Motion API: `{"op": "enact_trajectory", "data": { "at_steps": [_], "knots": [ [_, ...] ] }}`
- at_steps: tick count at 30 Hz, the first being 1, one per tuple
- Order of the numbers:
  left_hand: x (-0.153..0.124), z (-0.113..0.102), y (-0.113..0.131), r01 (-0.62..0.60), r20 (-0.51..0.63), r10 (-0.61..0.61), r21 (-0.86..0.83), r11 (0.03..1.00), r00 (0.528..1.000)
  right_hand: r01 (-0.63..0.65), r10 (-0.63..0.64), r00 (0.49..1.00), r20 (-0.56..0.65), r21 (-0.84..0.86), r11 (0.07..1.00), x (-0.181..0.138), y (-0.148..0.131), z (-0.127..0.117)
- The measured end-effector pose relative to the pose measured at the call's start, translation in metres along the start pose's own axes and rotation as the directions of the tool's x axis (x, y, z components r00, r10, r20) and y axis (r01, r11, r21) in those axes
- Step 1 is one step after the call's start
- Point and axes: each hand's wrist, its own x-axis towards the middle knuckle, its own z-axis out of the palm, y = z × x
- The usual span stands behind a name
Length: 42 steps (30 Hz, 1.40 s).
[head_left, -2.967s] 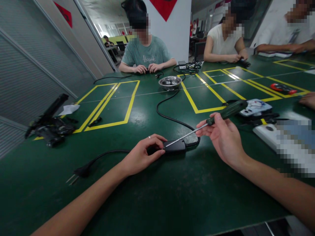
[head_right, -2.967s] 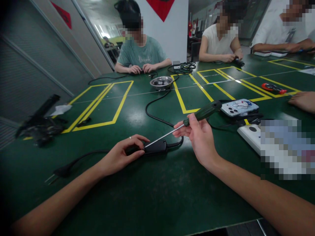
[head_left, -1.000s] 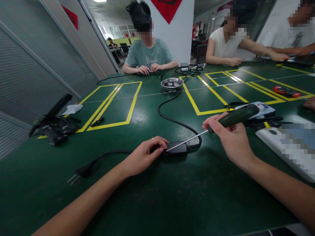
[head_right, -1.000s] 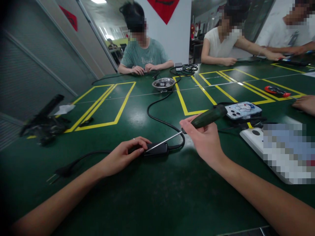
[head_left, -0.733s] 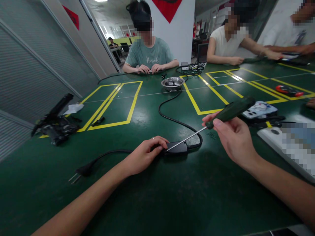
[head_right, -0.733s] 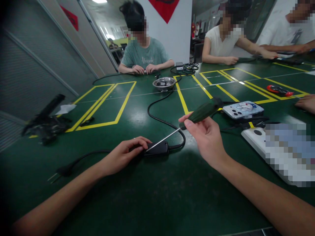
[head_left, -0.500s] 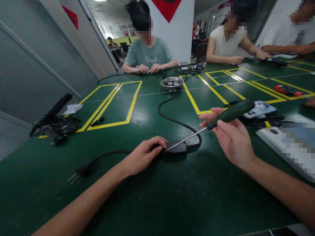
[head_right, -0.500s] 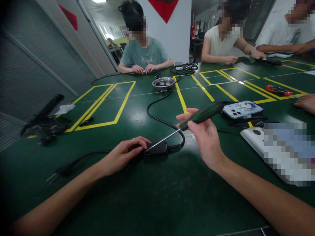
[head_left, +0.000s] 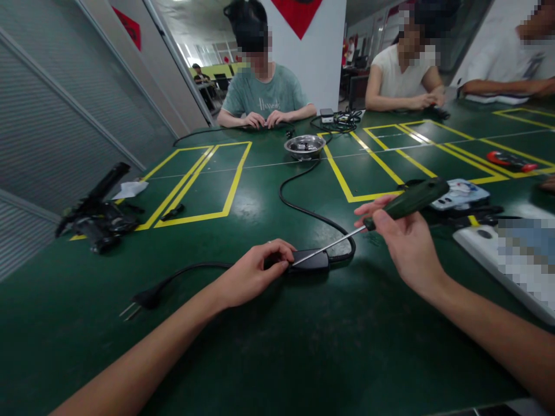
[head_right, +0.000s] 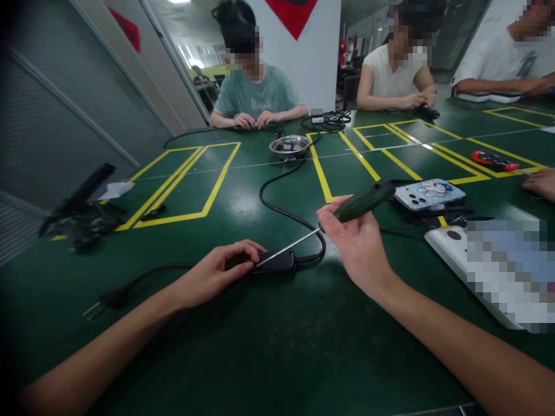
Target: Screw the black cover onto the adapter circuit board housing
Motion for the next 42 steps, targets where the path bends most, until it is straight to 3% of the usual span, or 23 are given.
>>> {"op": "enact_trajectory", "data": {
  "at_steps": [2,6,11,16,24,27,29,31,32,35,38,40,42],
  "knots": [
    [0.0,0.0,0.001,0.002,0.0,-0.002,-0.004,1.0,1.0,-0.018,0.016,0.999,0.036,0.065,0.998,0.0,-0.001,0.0],
    [-0.001,0.0,0.001,-0.001,0.008,0.001,-0.012,1.0,1.0,-0.013,0.01,0.999,-0.037,-0.093,0.996,-0.001,-0.002,0.0],
    [0.0,-0.001,0.001,0.012,0.009,-0.012,-0.002,1.0,1.0,-0.013,0.011,1.0,0.019,0.121,0.993,-0.003,-0.001,0.003],
    [-0.001,0.0,0.005,0.026,-0.004,-0.025,0.015,1.0,1.0,-0.054,0.051,0.997,-0.059,-0.061,0.997,-0.003,0.001,0.004],
    [-0.002,0.008,0.004,0.03,-0.067,-0.026,0.057,0.998,0.997,-0.072,0.118,0.972,-0.203,0.223,0.972,0.019,0.002,-0.008],
    [-0.003,0.008,0.004,-0.008,-0.087,0.017,0.103,0.995,0.996,-0.071,0.105,0.956,-0.275,0.129,0.989,0.033,0.009,-0.021],
    [-0.005,0.009,0.007,-0.057,-0.102,0.079,0.199,0.978,0.992,-0.105,0.081,0.956,-0.282,-0.07,0.992,0.039,0.015,-0.029],
    [-0.006,0.012,0.01,-0.113,-0.111,0.158,0.334,0.936,0.981,-0.123,0.049,0.978,-0.201,-0.377,0.918,0.042,0.02,-0.036],
    [-0.006,0.014,0.011,-0.14,-0.106,0.197,0.397,0.907,0.975,-0.105,0.042,0.991,-0.129,-0.54,0.835,0.042,0.023,-0.039],
    [-0.003,0.026,0.012,-0.213,-0.05,0.276,0.509,0.834,0.96,0.009,0.127,0.989,0.079,-0.878,0.478,0.041,0.03,-0.04],
    [0.001,0.035,0.01,-0.233,0.004,0.277,0.551,0.802,0.961,0.06,0.3,0.947,0.115,-0.981,0.186,0.038,0.036,-0.037],
    [0.001,0.033,0.007,-0.225,0.008,0.266,0.562,0.796,0.964,0.066,0.363,0.927,0.094,-0.994,0.09,0.037,0.039,-0.036],
    [-0.002,0.019,0.003,-0.206,-0.014,0.26,0.572,0.794,0.966,0.062,0.367,0.927,0.077,-0.997,0.053,0.037,0.04,-0.035]
  ]
}}
